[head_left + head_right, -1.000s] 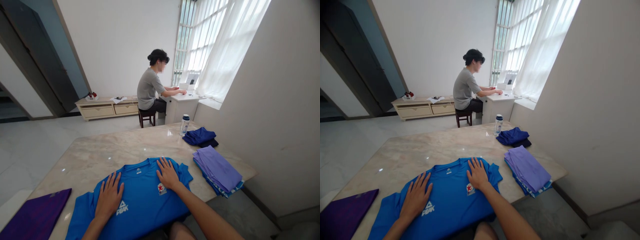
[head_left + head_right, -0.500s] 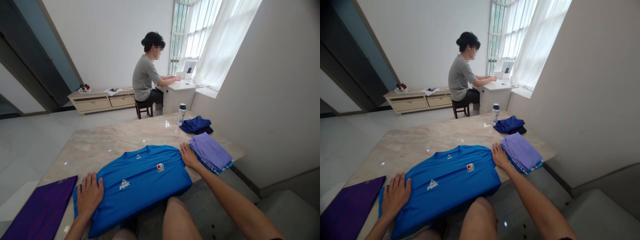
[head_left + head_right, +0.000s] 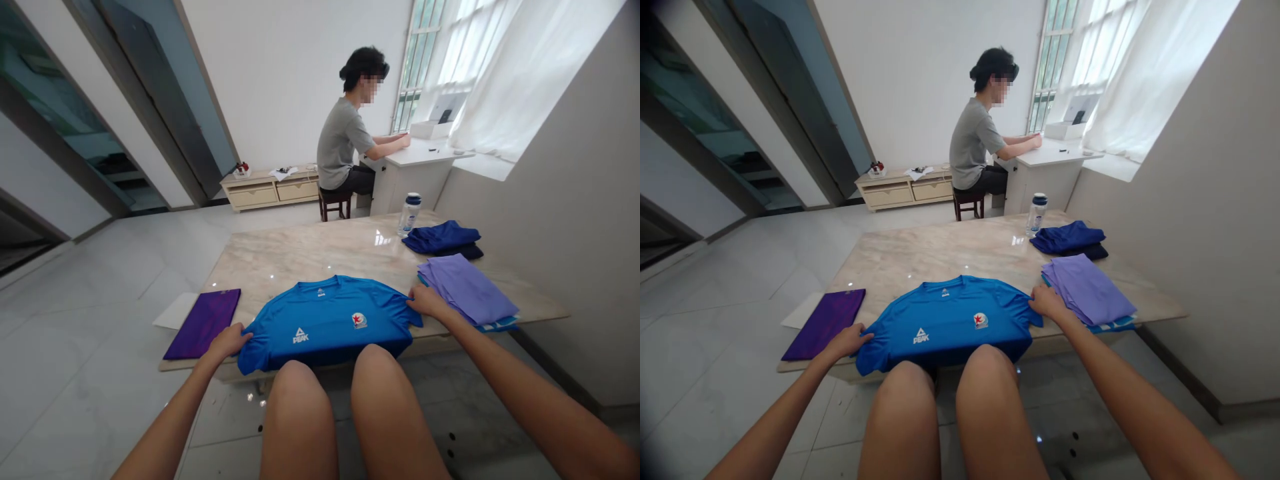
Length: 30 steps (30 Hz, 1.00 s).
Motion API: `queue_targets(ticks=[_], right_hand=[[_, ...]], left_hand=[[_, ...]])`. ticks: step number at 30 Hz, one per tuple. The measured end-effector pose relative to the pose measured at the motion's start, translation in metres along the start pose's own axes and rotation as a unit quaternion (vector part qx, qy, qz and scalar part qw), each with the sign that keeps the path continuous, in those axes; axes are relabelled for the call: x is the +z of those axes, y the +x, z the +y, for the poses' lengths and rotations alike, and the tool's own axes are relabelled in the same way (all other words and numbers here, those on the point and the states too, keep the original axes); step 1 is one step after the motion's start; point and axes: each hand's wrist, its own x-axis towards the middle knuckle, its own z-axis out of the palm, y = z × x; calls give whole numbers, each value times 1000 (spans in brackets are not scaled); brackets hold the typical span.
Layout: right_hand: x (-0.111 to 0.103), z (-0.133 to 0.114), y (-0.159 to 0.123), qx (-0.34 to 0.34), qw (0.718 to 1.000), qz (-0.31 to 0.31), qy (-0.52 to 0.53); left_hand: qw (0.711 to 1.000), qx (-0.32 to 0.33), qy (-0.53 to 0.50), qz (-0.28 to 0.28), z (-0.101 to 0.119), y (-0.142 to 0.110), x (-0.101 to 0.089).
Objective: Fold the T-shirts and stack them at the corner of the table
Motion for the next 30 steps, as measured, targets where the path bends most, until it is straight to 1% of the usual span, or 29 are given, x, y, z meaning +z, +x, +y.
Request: queue_targets(ticks=[1, 2, 4, 6, 8, 10, 11, 13, 14, 16, 20, 22, 23, 24, 26, 28, 30], right_hand=[[-4, -7, 5, -2, 1000, -3, 5], [-7, -17, 9, -15, 1000, 3, 13], [-9, -43, 16, -63, 997, 26, 29], [-4, -74, 23, -91, 994, 43, 37], [7, -102, 30, -69, 995, 53, 45], [20, -123, 38, -35, 996, 67, 54], [26, -129, 42, -28, 995, 77, 56], [36, -134, 56, -39, 992, 103, 59], [39, -133, 65, -48, 990, 117, 61], [43, -128, 88, -54, 986, 142, 66], [44, -121, 143, -37, 982, 167, 74], [41, -124, 160, -41, 982, 169, 70], [37, -127, 164, -46, 982, 171, 62], [33, -130, 163, -52, 982, 176, 51], [22, -134, 149, -68, 979, 190, 30], [11, -130, 120, -88, 973, 212, 23], [6, -113, 84, -111, 964, 241, 30]], left_hand=[[1000, 2, -6, -11, 0, 5, -4], [1000, 6, -10, -6, 2, 10, -7], [999, 22, -18, 29, 17, 22, -9], [995, 50, -35, 74, 39, 34, -5], [989, 69, -57, 116, 65, 47, 4], [983, 57, -74, 157, 87, 62, 16], [979, 47, -80, 180, 94, 71, 22], [970, 39, -91, 223, 103, 92, 30], [965, 44, -99, 239, 104, 104, 31], [957, 64, -117, 258, 103, 132, 28], [948, 100, -147, 265, 102, 188, 8], [944, 113, -161, 264, 104, 207, -3], [943, 121, -168, 262, 104, 212, -7], [941, 129, -173, 262, 102, 214, -11], [934, 136, -181, 275, 90, 208, -15], [927, 126, -181, 305, 66, 191, -14], [926, 94, -163, 328, 36, 166, -9]])
